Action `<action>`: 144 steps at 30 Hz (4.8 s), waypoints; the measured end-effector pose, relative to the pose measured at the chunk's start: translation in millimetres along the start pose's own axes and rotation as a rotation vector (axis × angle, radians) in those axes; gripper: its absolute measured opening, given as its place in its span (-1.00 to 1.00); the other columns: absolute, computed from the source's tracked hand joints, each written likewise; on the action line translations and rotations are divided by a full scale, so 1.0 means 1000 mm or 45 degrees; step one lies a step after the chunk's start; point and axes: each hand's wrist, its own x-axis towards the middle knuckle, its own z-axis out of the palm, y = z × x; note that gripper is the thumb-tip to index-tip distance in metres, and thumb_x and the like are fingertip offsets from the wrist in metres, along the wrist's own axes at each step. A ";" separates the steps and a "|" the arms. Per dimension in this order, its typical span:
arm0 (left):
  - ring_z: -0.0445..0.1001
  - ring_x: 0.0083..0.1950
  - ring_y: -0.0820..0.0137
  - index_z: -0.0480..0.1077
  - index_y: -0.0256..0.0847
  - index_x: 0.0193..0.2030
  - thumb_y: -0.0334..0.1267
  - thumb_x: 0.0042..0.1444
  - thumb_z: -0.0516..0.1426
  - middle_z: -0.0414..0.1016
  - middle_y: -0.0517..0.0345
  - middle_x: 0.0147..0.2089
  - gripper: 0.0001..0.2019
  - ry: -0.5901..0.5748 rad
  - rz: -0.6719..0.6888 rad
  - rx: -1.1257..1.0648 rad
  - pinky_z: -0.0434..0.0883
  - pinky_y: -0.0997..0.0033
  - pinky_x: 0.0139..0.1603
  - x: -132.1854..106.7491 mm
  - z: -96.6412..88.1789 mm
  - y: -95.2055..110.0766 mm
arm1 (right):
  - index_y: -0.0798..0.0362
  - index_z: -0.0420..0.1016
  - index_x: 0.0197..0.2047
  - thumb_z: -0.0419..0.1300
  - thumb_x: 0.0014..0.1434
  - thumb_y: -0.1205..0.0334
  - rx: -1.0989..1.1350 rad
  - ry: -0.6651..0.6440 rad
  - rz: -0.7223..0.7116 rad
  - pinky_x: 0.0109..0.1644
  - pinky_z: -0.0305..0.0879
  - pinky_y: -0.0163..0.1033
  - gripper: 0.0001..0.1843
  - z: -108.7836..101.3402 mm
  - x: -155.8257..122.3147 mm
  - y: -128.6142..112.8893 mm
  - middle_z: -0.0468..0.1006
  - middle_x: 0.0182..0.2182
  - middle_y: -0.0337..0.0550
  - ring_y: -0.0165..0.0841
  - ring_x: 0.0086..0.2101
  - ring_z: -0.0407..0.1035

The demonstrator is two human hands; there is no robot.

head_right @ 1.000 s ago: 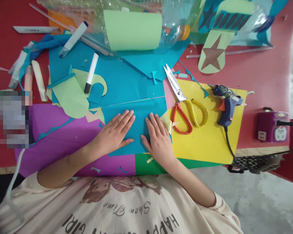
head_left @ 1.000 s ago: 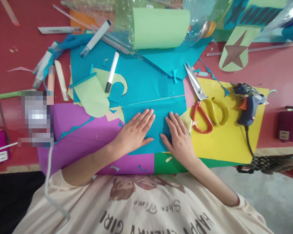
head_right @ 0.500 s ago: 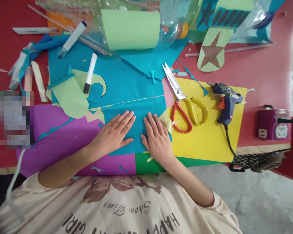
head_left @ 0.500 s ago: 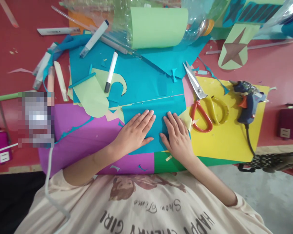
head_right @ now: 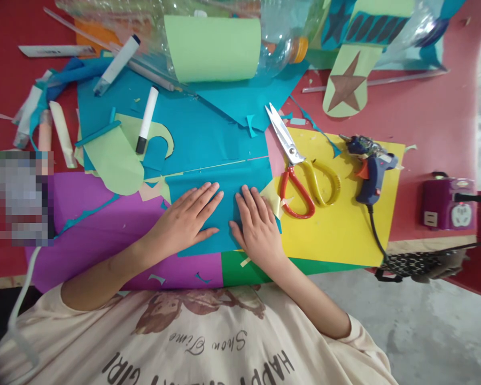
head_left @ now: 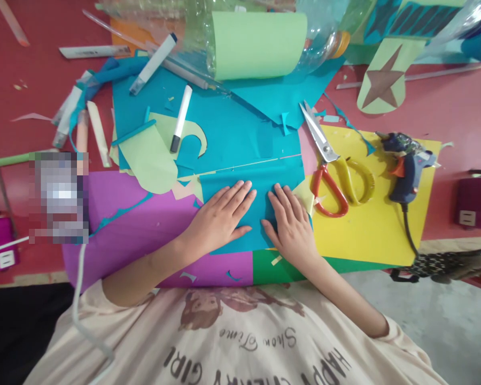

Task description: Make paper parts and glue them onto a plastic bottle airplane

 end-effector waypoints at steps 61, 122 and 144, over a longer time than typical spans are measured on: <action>0.41 0.22 0.17 0.27 -0.47 0.26 -0.20 0.37 -0.10 0.42 -0.21 0.22 -0.54 0.186 -0.027 0.042 0.40 0.22 0.19 0.006 -0.001 -0.005 | 0.35 0.33 0.22 -0.06 0.36 0.22 -0.211 -0.113 -0.283 0.04 0.39 -0.08 -0.51 -0.018 0.038 -0.002 0.53 -0.05 0.19 -0.15 -0.02 0.36; 0.34 0.26 0.03 0.29 -0.37 0.26 -0.24 0.32 -0.03 0.27 -0.32 0.33 -0.57 0.108 -0.204 -0.032 0.43 0.08 0.13 0.009 -0.007 -0.002 | 0.20 0.21 0.34 -0.12 0.33 0.40 -0.393 -0.445 -0.241 -0.27 0.08 -0.16 -0.47 -0.020 0.073 -0.016 0.50 -0.28 0.04 -0.22 -0.29 0.33; 0.63 -0.30 0.18 0.19 -0.38 0.27 -0.13 0.31 -0.07 -0.05 -0.42 0.44 -0.52 -0.437 -0.334 0.136 0.45 0.31 -0.55 0.023 -0.039 0.009 | 0.36 -0.34 0.44 -0.10 0.24 0.51 -0.413 -1.007 -0.136 -0.47 0.22 -0.32 -0.24 -0.056 0.099 -0.046 0.63 -0.37 0.16 -0.25 -0.37 0.55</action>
